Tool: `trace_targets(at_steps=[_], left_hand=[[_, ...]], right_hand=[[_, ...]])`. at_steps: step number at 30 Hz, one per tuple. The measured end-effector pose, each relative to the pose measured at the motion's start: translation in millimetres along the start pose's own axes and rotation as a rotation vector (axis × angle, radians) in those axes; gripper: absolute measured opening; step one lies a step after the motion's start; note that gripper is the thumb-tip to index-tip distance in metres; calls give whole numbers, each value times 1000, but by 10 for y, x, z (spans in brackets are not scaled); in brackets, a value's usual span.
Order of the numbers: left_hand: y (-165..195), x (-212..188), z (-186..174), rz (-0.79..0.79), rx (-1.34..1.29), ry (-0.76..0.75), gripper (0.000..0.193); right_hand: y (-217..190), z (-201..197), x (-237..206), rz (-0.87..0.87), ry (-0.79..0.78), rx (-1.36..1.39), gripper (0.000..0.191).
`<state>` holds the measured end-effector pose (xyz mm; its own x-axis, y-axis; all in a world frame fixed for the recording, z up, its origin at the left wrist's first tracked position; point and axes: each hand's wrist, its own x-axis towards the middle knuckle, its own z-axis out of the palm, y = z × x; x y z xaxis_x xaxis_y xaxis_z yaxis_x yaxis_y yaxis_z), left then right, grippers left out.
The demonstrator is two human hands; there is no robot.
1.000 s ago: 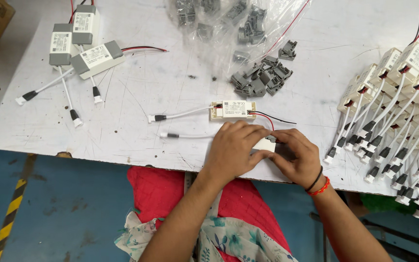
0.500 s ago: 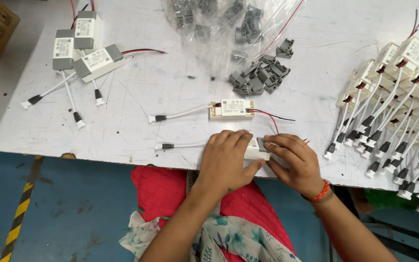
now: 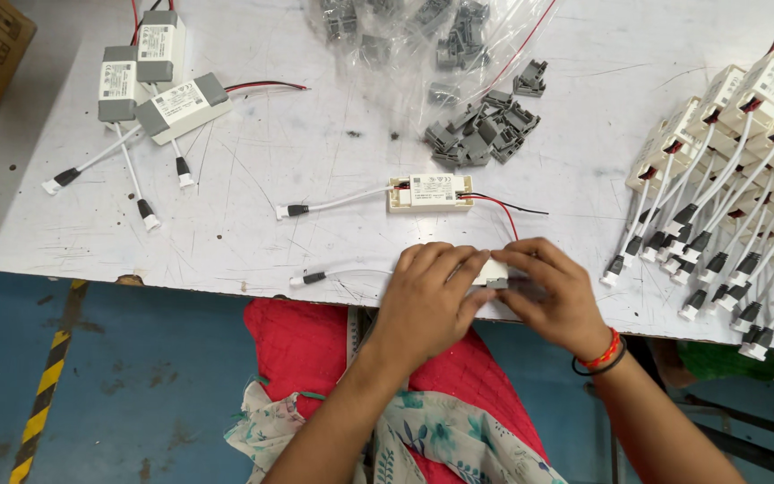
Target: The person assembles small white rectangular electronic modules by inserting gray plastic clips into slots on the sides. They handle each unit one at a time, aligning and pressing the clips into place, then setting the completed units aside on the table.
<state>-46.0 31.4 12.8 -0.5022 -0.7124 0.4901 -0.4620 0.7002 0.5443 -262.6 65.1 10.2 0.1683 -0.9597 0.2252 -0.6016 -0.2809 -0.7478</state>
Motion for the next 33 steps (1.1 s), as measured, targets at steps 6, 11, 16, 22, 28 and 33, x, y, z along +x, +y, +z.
trace_targets(at_steps=[6,11,16,22,28,33], left_hand=[[23,-21,11,18,54,-15,49],[82,-60,6,4,79,-38,44],[99,-77,10,22,90,-33,36],[72,-11,40,-33,55,-56,34],[-154,33,-91,15,54,90,54],[-323,-125,-146,-86,49,7,46]], right_hand=[[59,-103,-102,-57,-140,128,49],[7,-80,-183,3,-146,91,47],[-102,64,-213,-58,22,-14,35],[-73,56,-126,49,17,5,35],[98,-178,46,347,-69,60,30],[216,-509,244,117,92,-186,18]])
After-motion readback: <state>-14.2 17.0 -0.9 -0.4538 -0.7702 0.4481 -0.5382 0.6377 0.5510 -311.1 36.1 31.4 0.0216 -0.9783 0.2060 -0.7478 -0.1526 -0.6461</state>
